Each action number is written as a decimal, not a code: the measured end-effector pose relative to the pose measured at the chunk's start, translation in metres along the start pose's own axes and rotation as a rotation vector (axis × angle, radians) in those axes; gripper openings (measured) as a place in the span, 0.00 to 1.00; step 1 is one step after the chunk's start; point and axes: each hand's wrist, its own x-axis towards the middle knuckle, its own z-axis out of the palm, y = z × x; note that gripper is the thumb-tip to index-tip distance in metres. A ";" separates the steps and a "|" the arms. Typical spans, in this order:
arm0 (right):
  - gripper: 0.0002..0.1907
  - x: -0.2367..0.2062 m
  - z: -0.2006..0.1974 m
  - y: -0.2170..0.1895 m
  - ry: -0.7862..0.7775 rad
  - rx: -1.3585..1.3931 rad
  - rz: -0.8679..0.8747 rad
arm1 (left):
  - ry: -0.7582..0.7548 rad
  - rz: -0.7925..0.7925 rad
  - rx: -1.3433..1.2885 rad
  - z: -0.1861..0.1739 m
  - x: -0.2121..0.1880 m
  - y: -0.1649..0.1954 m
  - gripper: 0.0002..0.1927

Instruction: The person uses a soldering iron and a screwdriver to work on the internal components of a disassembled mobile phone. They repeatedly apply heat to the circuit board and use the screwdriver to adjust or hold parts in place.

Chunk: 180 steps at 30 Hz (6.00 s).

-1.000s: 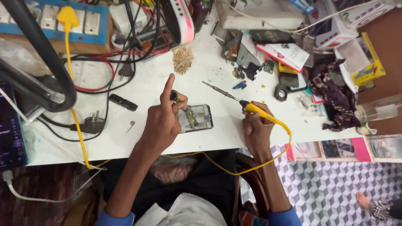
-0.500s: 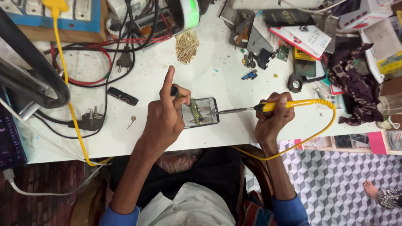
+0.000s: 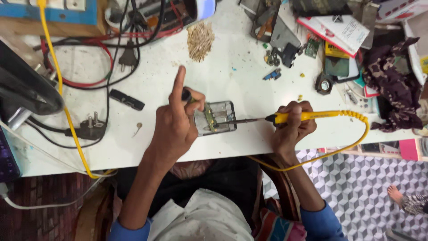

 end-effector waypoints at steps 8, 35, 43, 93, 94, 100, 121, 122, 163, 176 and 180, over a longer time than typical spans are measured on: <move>0.21 -0.003 -0.002 0.000 0.016 -0.043 0.063 | -0.010 0.013 0.015 0.004 -0.009 -0.005 0.40; 0.20 -0.001 -0.001 -0.005 -0.003 -0.005 0.048 | -0.002 -0.015 0.004 0.001 -0.005 0.001 0.41; 0.18 -0.001 -0.002 -0.003 0.004 0.017 0.070 | 0.009 0.020 -0.007 0.002 -0.008 -0.001 0.41; 0.12 0.054 0.056 0.001 -0.197 0.158 0.497 | 0.019 0.011 -0.046 -0.010 -0.014 0.005 0.42; 0.11 0.057 0.059 0.001 -0.190 0.160 0.492 | 0.016 0.007 -0.037 -0.009 -0.013 0.005 0.42; 0.09 0.057 0.065 0.000 -0.208 0.202 0.463 | 0.029 -0.001 -0.029 -0.011 -0.011 0.008 0.44; 0.21 -0.008 -0.031 -0.008 -0.031 0.466 0.360 | 0.051 0.059 0.013 -0.003 -0.012 -0.001 0.47; 0.21 -0.008 -0.029 -0.007 0.017 0.461 0.352 | 0.049 0.070 0.027 -0.001 -0.013 -0.002 0.45; 0.18 -0.007 0.003 -0.017 -0.075 0.042 0.084 | 0.012 0.080 0.006 0.004 -0.014 -0.007 0.33; 0.15 -0.010 0.000 -0.016 -0.070 0.101 0.076 | 0.021 0.054 0.023 0.006 -0.014 -0.008 0.34; 0.15 -0.009 -0.002 -0.012 -0.085 0.096 0.083 | 0.012 0.025 0.008 0.006 -0.014 -0.007 0.33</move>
